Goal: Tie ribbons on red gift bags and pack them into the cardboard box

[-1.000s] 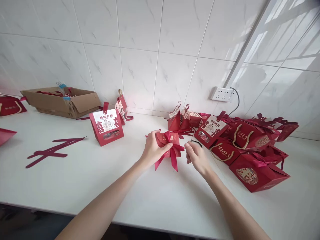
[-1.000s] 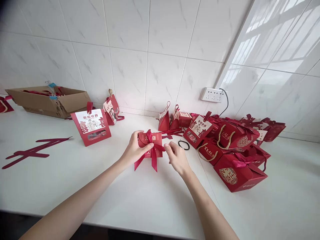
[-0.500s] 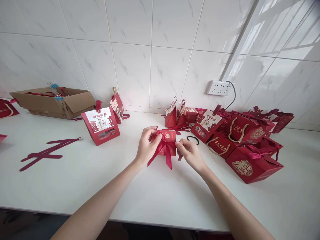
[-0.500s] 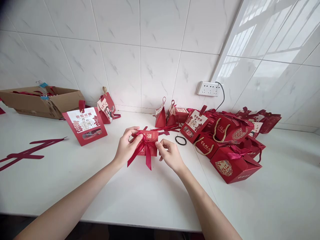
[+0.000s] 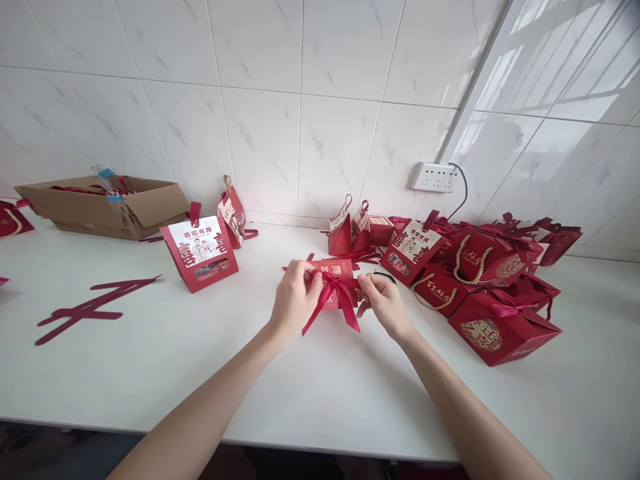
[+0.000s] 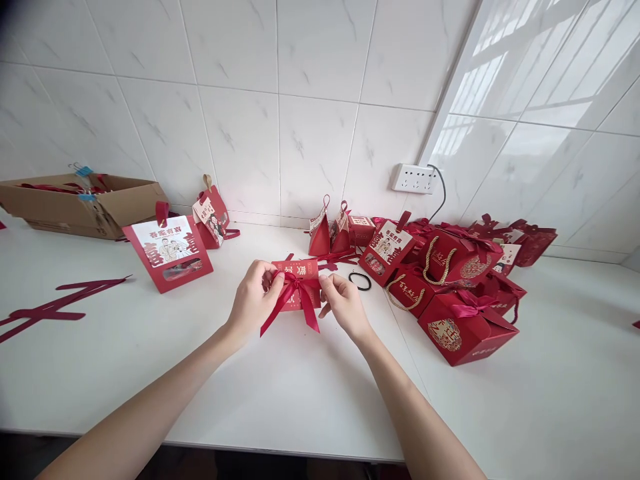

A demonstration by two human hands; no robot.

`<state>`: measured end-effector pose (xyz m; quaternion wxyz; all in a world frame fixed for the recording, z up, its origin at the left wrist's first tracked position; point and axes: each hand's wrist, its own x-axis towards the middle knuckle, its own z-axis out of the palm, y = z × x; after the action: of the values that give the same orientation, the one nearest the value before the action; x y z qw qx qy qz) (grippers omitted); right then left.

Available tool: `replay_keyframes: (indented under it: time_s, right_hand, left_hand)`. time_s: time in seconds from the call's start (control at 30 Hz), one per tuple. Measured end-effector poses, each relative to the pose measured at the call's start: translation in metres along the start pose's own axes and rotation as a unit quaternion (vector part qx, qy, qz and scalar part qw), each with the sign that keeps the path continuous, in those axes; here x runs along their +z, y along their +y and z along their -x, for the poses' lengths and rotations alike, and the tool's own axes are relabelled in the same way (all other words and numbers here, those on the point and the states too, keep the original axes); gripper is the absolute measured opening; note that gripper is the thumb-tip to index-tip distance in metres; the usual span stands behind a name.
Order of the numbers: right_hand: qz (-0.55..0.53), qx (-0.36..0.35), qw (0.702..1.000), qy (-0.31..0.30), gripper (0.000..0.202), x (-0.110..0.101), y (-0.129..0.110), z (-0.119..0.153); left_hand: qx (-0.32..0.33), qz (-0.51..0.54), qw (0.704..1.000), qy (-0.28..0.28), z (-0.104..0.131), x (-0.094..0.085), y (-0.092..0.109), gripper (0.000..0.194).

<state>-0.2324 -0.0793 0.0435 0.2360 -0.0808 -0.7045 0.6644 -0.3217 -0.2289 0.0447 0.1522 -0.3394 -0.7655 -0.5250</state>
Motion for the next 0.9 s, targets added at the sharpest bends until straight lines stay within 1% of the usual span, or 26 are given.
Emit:
replay_keyframes:
  time_s: [0.07, 0.13, 0.2, 0.27, 0.47, 0.6, 0.77, 0.9]
  right_hand:
    - [-0.030, 0.013, 0.999, -0.015, 0.053, -0.002, 0.001, -0.001]
    - [-0.062, 0.023, 0.997, -0.035, 0.053, -0.005, 0.002, -0.002]
    - [-0.089, 0.028, 0.994, -0.052, 0.053, -0.008, 0.005, -0.003]
    - [-0.105, 0.034, 0.992, -0.062, 0.053, -0.011, 0.007, -0.004]
    - [-0.135, 0.067, 0.987, -0.052, 0.053, -0.010, 0.005, -0.004]
    - [-0.143, 0.066, 0.987, -0.041, 0.053, -0.010, 0.005, -0.005]
    - [-0.120, 0.058, 0.989, -0.066, 0.052, -0.013, 0.007, -0.006]
    - [-0.109, 0.061, 0.989, -0.080, 0.053, -0.014, 0.006, -0.005]
  left_hand:
    - [-0.055, 0.062, 0.996, -0.025, 0.001, 0.001, 0.002, 0.010]
    - [-0.099, 0.130, 0.985, -0.046, 0.000, 0.003, 0.003, 0.013]
    - [-0.129, 0.181, 0.973, -0.061, -0.001, 0.004, 0.003, 0.017]
    - [-0.143, 0.207, 0.966, -0.067, -0.002, 0.004, 0.001, 0.020]
    - [-0.137, 0.221, 0.963, -0.071, -0.003, 0.004, -0.004, 0.023]
    - [-0.133, 0.222, 0.963, -0.080, 0.000, 0.005, -0.004, 0.024]
    - [-0.109, 0.217, 0.965, -0.104, 0.002, 0.003, -0.003, 0.024]
    - [-0.102, 0.185, 0.972, -0.101, 0.003, 0.002, -0.002, 0.035]
